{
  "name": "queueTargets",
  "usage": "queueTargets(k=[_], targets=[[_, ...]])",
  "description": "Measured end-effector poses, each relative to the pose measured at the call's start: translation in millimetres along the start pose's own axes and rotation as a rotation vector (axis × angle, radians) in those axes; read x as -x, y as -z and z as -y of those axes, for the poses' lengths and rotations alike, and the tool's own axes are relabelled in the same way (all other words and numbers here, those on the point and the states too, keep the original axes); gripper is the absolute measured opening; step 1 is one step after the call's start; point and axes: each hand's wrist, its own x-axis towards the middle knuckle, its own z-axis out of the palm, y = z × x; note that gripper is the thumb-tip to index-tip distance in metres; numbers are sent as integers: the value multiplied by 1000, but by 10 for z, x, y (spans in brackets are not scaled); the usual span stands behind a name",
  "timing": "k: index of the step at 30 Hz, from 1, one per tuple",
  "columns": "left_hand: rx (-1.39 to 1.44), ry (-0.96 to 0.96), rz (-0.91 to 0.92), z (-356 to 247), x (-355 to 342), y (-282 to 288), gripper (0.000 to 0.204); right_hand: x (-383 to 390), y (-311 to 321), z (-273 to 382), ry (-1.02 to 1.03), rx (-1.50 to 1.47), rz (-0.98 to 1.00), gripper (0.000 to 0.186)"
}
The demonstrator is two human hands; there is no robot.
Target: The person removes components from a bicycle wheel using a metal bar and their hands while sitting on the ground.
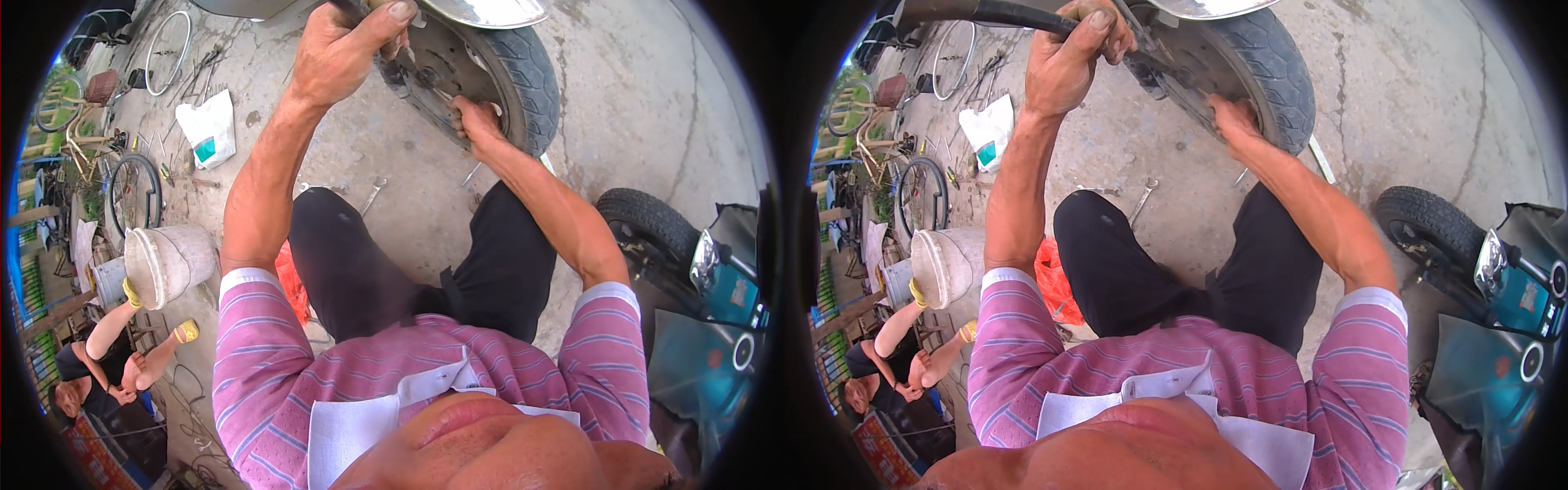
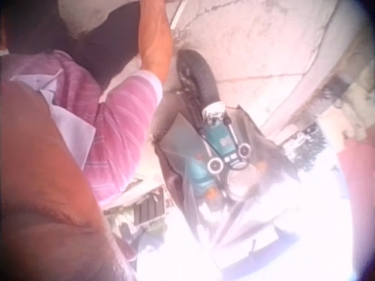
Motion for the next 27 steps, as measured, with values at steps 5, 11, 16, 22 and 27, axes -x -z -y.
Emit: queueTargets(k=[5,11,16,22,27], targets=[[85,62,6,26,-56,84,21,-69,52,-17,24,-15,20,31],[-82,132,-23,-115,-134,137,25,-53,24,97,-64,-82,16,23],[-32,88,-43,-122,-288,83,25,-80,45,295,-128,-199,23,18],[34,54,-201,-286,-659,-214,41,-242,300,527,-87,31,121,23],[-249,-60,-138,-240,-902,-557,49,-325,327,493,-64,194,95,32]])
